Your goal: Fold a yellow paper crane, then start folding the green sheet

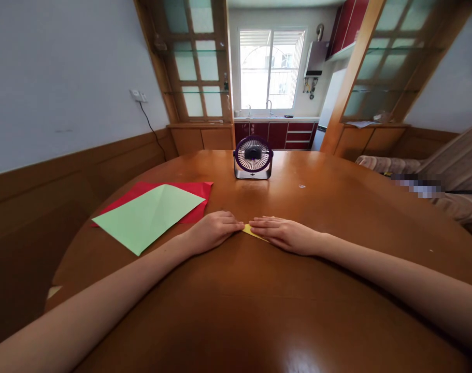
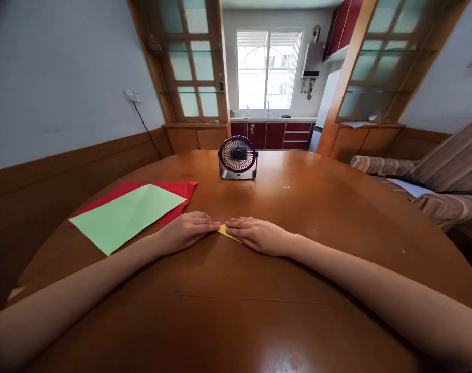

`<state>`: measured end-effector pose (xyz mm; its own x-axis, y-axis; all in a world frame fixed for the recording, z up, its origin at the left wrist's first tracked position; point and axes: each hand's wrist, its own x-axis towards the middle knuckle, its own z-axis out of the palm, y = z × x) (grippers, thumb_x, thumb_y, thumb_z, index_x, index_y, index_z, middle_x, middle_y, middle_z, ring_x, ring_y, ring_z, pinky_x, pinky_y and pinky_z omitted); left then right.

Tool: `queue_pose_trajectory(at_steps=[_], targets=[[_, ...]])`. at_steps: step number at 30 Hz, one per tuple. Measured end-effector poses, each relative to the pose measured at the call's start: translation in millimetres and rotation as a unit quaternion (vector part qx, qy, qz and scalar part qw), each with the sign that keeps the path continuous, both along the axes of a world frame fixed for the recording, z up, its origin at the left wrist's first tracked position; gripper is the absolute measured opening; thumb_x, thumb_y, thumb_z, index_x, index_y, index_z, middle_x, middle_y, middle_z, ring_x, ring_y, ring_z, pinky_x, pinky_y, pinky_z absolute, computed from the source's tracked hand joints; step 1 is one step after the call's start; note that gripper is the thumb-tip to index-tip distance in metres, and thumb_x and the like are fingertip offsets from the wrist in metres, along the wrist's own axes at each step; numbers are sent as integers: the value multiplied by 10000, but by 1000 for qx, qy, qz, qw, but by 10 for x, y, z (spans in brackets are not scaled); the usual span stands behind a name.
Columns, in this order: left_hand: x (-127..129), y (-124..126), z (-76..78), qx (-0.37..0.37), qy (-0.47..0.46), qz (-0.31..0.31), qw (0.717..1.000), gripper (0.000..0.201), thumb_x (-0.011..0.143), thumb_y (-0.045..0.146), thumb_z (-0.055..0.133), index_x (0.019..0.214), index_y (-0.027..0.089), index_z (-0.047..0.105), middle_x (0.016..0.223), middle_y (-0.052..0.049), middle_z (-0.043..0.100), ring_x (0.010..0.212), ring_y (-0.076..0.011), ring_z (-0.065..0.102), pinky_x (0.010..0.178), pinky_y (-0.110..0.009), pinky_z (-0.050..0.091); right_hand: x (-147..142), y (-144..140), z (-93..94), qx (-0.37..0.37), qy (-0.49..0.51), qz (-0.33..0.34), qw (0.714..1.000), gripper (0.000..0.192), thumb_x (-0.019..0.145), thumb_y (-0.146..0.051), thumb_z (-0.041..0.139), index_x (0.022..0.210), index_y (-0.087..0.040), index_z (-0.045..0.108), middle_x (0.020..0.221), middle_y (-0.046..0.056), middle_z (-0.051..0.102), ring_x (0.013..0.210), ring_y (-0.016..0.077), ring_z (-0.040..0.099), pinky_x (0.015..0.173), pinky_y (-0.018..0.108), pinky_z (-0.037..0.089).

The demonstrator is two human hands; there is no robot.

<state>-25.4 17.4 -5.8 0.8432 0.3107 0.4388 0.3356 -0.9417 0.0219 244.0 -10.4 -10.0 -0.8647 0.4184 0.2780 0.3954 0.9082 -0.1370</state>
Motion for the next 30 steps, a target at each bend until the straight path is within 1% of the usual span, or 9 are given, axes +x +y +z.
queue_pose_trajectory(at_steps=[3, 7, 12, 14, 16, 18, 20, 23, 30], targets=[[-42, 7, 31, 28, 45, -7, 999, 355, 1001, 230, 339, 1119, 194, 672, 1037, -88, 717, 919, -196, 634, 810, -341, 521, 8, 21, 10, -60, -9, -1, 998, 441, 1012, -258, 322, 1432, -155, 408, 1459, 92, 449, 1396, 191, 346, 1179, 409, 286], [-107, 48, 38, 51, 63, -12, 997, 327, 990, 205, 365, 1053, 190, 685, 1022, -80, 720, 914, -196, 633, 809, -335, 513, 19, 36, 24, -88, -15, 15, 996, 446, 1013, -257, 323, 1446, -171, 384, 1484, 73, 412, 1419, 179, 295, 1198, 424, 235], [-137, 49, 27, 74, 26, 37, 996, 307, 968, 180, 389, 962, 174, 696, 982, -75, 723, 905, -195, 646, 812, -343, 522, 26, 45, 32, -105, -14, 25, 994, 446, 1025, -289, 306, 1460, -210, 358, 1500, 50, 389, 1428, 162, 271, 1207, 422, 204], [-93, -29, 21, 68, -9, 59, 996, 295, 964, 194, 397, 1021, 172, 686, 1052, -77, 715, 978, -200, 650, 891, -367, 515, 28, 47, 34, -112, -14, 24, 993, 447, 1027, -300, 303, 1465, -222, 348, 1505, 46, 382, 1430, 161, 266, 1209, 419, 195], [-20, -153, 5, 38, -28, 77, 996, 330, 975, 224, 372, 1171, 172, 632, 1208, -83, 663, 1130, -197, 609, 1014, -384, 461, 29, 49, 36, -116, -15, 22, 993, 452, 1027, -308, 306, 1470, -228, 337, 1513, 48, 365, 1434, 162, 255, 1211, 420, 185], [59, -290, -22, -16, -9, 123, 992, 423, 989, 328, 364, 1330, 126, 513, 1384, -121, 527, 1287, -207, 496, 1095, -381, 391, 27, 50, 38, -116, -21, 21, 993, 457, 1025, -304, 308, 1474, -220, 328, 1518, 54, 354, 1440, 163, 237, 1212, 422, 175], [114, -401, -50, -75, 60, 159, 983, 650, 964, 501, 382, 1439, 58, 351, 1494, -181, 348, 1387, -250, 352, 1125, -393, 345, 24, 50, 37, -113, -26, 20, 993, 460, 1024, -296, 309, 1476, -210, 323, 1516, 61, 356, 1443, 162, 224, 1212, 421, 174], [136, -475, -72, -106, 135, 142, 975, 859, 903, 657, 372, 1493, 51, 218, 1545, -203, 166, 1441, -295, 185, 1173, -425, 224, 19, 49, 25, -106, -30, 13, 994, 467, 1022, -297, 312, 1482, -214, 308, 1516, 65, 354, 1444, 166, 222, 1208, 427, 185], [146, -476, -14, -81, 166, 138, 973, 890, 893, 703, 302, 1507, 71, 177, 1552, -180, 174, 1454, -285, 134, 1192, -427, 104, 25, 38, -14, -97, -37, -7, 995, 486, 1027, -326, 289, 1500, -216, 258, 1553, 73, 258, 1450, 188, 194, 1204, 442, 195]])
